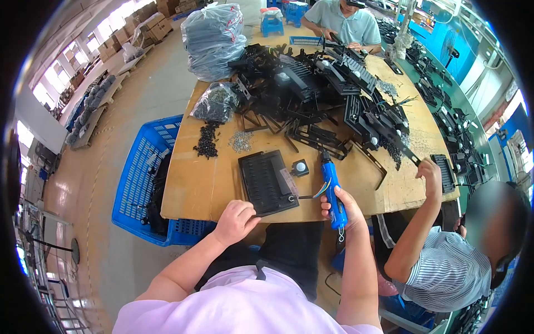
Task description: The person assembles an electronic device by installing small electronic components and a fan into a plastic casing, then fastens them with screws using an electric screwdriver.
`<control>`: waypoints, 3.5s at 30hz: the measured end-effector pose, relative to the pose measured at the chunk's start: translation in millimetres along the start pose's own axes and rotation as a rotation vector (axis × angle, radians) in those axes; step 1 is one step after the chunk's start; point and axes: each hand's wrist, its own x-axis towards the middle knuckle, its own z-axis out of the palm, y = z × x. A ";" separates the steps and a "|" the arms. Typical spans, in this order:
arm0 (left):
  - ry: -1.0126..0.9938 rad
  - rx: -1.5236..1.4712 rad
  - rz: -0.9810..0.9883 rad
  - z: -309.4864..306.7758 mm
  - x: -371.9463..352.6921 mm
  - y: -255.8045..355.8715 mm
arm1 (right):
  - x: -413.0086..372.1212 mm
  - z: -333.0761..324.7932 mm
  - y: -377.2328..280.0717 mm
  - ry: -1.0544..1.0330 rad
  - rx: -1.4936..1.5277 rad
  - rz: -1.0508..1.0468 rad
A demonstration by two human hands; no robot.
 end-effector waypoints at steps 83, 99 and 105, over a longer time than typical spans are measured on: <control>0.254 -0.519 -0.810 -67.0 77.3 -94.9 | -25.9 3.8 1.8 -0.031 -0.098 -0.144; 0.060 -1.827 -1.006 -42.4 38.8 36.2 | -157.6 98.5 81.5 -0.128 -0.626 0.132; 0.043 -1.752 -0.956 -46.6 32.2 36.3 | -154.3 100.5 79.0 -0.165 -0.640 0.156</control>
